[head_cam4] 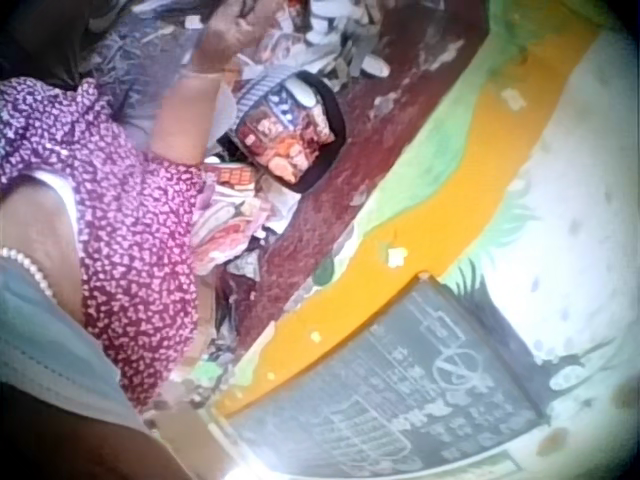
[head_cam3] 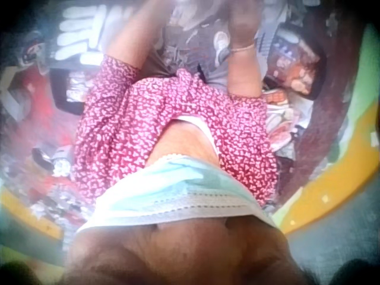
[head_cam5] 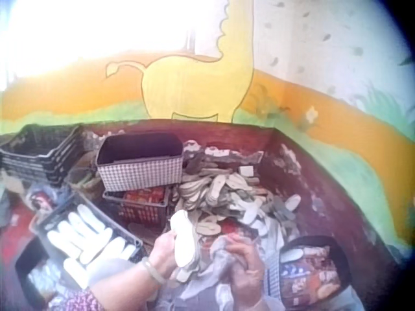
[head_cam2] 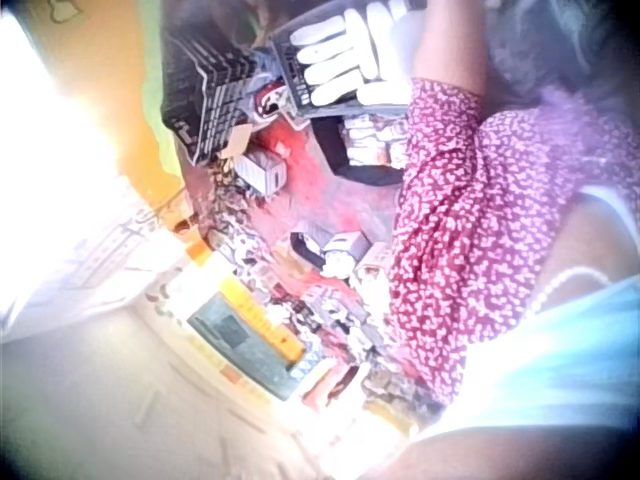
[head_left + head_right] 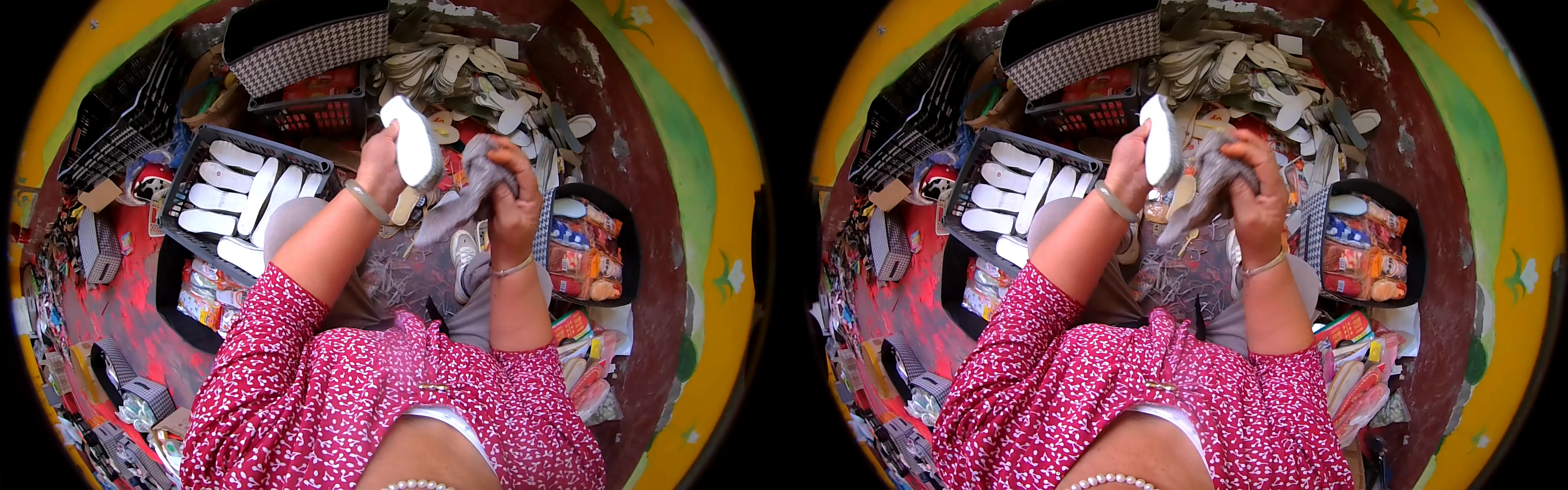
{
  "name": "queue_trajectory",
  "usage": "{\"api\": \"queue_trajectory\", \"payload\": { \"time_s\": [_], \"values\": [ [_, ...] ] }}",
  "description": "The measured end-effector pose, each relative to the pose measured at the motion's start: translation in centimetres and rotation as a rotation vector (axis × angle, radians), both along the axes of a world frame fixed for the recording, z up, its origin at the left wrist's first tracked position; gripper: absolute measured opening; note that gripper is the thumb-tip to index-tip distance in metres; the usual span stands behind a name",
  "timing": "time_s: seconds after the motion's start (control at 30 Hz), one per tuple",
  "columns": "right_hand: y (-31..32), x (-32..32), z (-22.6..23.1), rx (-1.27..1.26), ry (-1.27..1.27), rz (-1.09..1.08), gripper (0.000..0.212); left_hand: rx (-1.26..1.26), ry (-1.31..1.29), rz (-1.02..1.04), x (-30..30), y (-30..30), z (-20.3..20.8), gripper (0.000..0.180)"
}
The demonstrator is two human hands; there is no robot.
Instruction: The person picks up shoe insoles from a pile and wipes each one with a cloth before placing it into a black crate.
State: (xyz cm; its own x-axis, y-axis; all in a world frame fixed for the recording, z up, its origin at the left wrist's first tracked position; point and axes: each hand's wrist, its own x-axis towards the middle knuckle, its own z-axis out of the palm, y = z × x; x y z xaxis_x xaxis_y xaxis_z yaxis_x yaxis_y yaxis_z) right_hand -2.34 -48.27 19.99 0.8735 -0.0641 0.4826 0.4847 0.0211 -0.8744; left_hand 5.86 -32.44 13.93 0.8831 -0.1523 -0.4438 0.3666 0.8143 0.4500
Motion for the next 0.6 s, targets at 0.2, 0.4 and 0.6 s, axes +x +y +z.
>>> {"api": "queue_trajectory", "payload": {
  "time_s": [0.2,0.4,0.6],
  "values": [
    [1.7,1.1,-1.2,-0.224,-0.041,0.132,0.029,-0.073,0.024,-0.136,-0.4,-1.4,-1.7,0.037],
    [1.8,-0.6,-0.4,-0.432,-0.199,0.304,0.014,0.015,0.070,0.146,0.5,0.0,-0.3,0.036],
    [-2.4,0.4,-1.3,0.115,0.369,0.368,0.015,0.019,-0.224,0.304,1.0,1.2,0.7,0.023]
  ]
}}
